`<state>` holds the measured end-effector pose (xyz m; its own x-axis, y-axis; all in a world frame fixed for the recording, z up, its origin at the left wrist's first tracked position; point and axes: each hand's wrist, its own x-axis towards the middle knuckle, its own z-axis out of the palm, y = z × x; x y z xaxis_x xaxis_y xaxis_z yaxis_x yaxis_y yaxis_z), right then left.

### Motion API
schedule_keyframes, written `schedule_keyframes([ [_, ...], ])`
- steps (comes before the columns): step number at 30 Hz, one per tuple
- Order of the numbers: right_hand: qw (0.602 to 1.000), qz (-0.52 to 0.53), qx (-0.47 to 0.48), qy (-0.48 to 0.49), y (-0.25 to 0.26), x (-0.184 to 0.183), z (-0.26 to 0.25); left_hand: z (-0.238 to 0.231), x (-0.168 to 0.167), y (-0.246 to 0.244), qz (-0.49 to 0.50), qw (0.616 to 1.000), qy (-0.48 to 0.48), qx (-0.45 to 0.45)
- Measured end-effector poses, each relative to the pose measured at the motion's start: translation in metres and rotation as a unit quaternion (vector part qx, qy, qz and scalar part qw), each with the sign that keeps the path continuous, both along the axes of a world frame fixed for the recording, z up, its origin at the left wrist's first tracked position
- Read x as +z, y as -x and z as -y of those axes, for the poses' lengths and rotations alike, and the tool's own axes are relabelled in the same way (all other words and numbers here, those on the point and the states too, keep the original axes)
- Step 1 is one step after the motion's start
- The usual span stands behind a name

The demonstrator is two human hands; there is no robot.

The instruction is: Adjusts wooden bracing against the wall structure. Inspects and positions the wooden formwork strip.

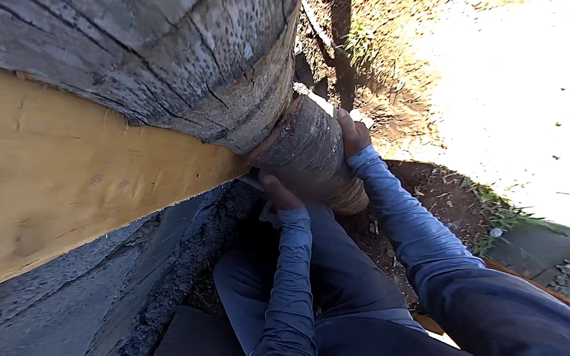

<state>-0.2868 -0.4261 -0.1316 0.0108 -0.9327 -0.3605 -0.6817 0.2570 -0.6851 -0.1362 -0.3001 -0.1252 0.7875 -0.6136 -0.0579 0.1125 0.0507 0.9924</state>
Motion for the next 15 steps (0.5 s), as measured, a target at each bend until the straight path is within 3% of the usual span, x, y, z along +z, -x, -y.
schedule_keyframes([
  [2, 1.0, -0.002, -0.006, 0.003, -0.002, -0.002, 0.0, 0.027, 0.022, -0.009, -0.049, 0.997, -0.003, 0.051],
  [6, 0.999, -0.002, -0.034, 0.009, 0.002, 0.001, -0.003, 0.046, 0.023, -0.003, -0.038, 0.988, -0.072, 0.133],
  [15, 0.998, -0.024, -0.058, 0.029, 0.007, 0.013, -0.013, 0.046, 0.016, -0.002, -0.075, 0.99, -0.045, 0.114],
])
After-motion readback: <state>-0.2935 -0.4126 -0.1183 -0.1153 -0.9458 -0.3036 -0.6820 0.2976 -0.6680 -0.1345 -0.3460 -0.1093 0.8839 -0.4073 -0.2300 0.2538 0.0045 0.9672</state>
